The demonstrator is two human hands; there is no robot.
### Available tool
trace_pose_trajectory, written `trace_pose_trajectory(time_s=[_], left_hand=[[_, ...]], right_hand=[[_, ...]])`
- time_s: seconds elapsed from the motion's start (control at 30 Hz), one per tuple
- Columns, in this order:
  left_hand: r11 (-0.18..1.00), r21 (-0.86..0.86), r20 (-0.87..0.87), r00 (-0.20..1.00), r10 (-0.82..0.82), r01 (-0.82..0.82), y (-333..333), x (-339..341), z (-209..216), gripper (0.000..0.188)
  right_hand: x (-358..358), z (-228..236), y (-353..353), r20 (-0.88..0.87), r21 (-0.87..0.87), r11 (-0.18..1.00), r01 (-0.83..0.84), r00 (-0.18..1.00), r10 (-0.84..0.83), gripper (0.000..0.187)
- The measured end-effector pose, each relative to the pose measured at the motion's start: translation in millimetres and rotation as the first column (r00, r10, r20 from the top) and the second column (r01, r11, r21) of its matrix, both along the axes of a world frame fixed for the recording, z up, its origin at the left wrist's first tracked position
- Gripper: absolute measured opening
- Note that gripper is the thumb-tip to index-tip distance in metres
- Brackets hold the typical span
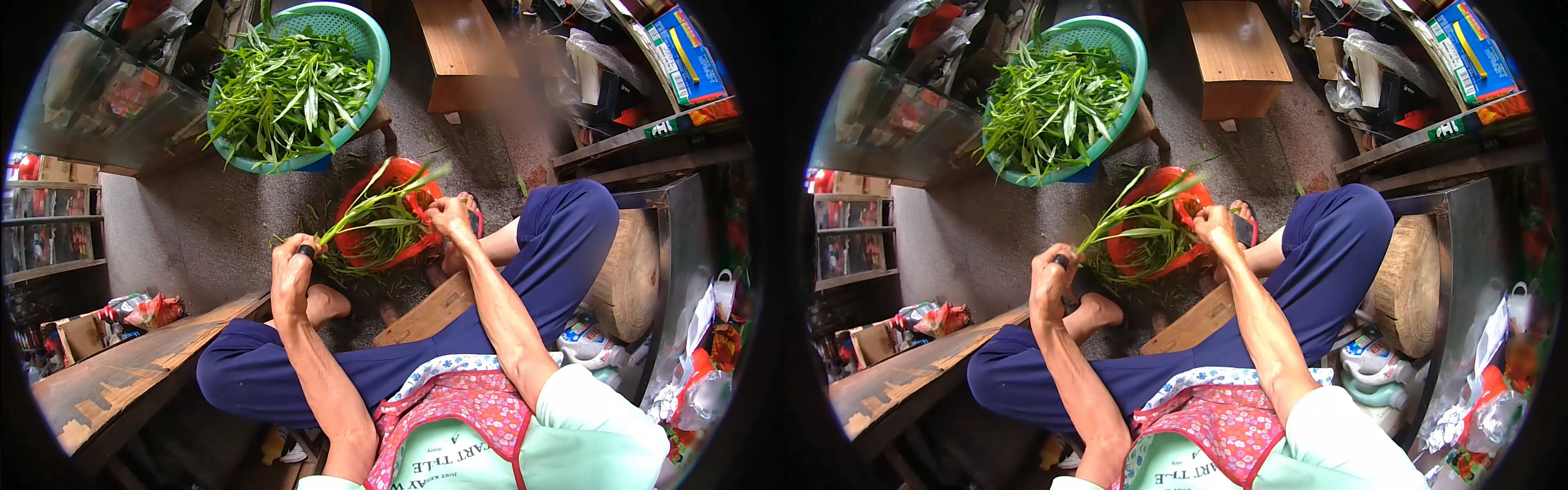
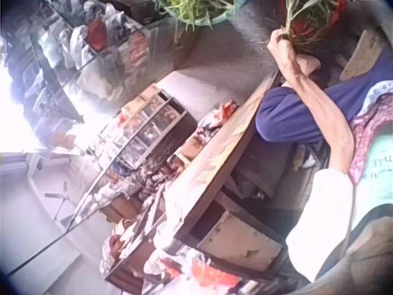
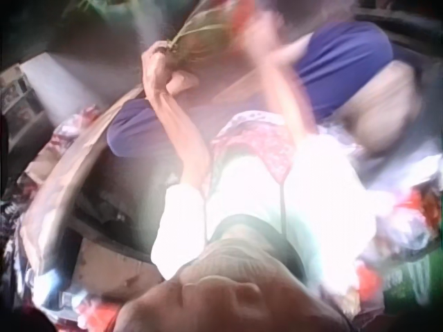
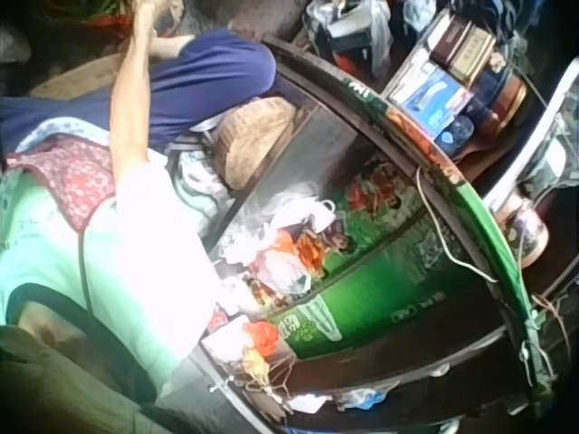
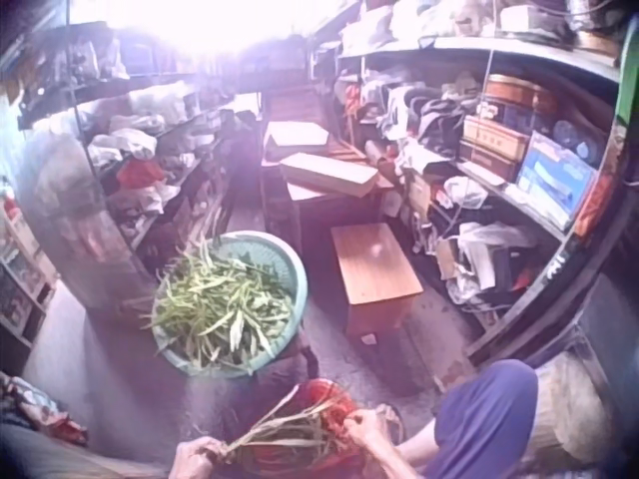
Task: The person sits on the floor and picks green leafy vegetables from a green basket, stripping the leaves from the stems by hand. The leaves are placed into a red plastic bag, and the stems are discarded onto the floor. The person continues this process until the basket is empty.
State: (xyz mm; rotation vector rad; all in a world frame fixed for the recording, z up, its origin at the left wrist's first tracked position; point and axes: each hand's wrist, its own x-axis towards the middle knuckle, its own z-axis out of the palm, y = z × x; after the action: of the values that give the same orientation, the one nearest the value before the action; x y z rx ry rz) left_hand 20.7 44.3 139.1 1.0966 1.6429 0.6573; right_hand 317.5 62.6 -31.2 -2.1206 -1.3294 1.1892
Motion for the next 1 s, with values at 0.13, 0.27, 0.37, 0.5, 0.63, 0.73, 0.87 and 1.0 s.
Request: trace_pose_trajectory(time_s=[0.13,0.27,0.37,0.5,0.63,0.73,0.87,1.0], left_hand=[[0.984,-0.043,0.211,0.961,0.18,-0.175,-14,8,7,0.02],[0.988,-0.032,0.217,0.964,0.155,-0.152,-14,18,8,0.019],[0.992,-0.003,0.262,0.957,0.125,-0.128,-13,26,11,0.018],[0.988,-0.004,0.345,0.927,0.145,-0.153,-15,25,6,0.019],[0.993,-0.014,0.366,0.924,0.112,-0.115,-16,26,7,0.02],[0.993,-0.011,0.37,0.922,0.112,-0.116,-18,35,6,0.02],[0.994,-0.017,0.288,0.951,0.112,-0.112,-17,37,9,0.016],[0.994,0.061,0.204,0.976,0.077,-0.091,-15,38,6,0.014]], right_hand=[[-11,74,19,-0.165,0.503,0.816,0.285,0.958,-0.233,0.019],[-33,177,22,0.155,0.904,0.405,-0.139,0.988,-0.006,0.013],[-45,183,16,0.27,0.795,0.439,-0.42,0.891,0.364,0.011],[-46,157,6,0.212,0.724,0.533,-0.437,0.877,0.432,0.015],[-41,148,1,0.338,0.646,0.551,-0.529,0.845,0.414,0.015],[-42,138,2,0.227,0.697,0.616,-0.368,0.927,0.298,0.011],[-32,124,7,-0.644,0.358,0.824,0.439,0.755,-0.122,0.016],[-31,135,9,-0.463,0.574,0.778,0.254,0.885,0.053,0.011]])
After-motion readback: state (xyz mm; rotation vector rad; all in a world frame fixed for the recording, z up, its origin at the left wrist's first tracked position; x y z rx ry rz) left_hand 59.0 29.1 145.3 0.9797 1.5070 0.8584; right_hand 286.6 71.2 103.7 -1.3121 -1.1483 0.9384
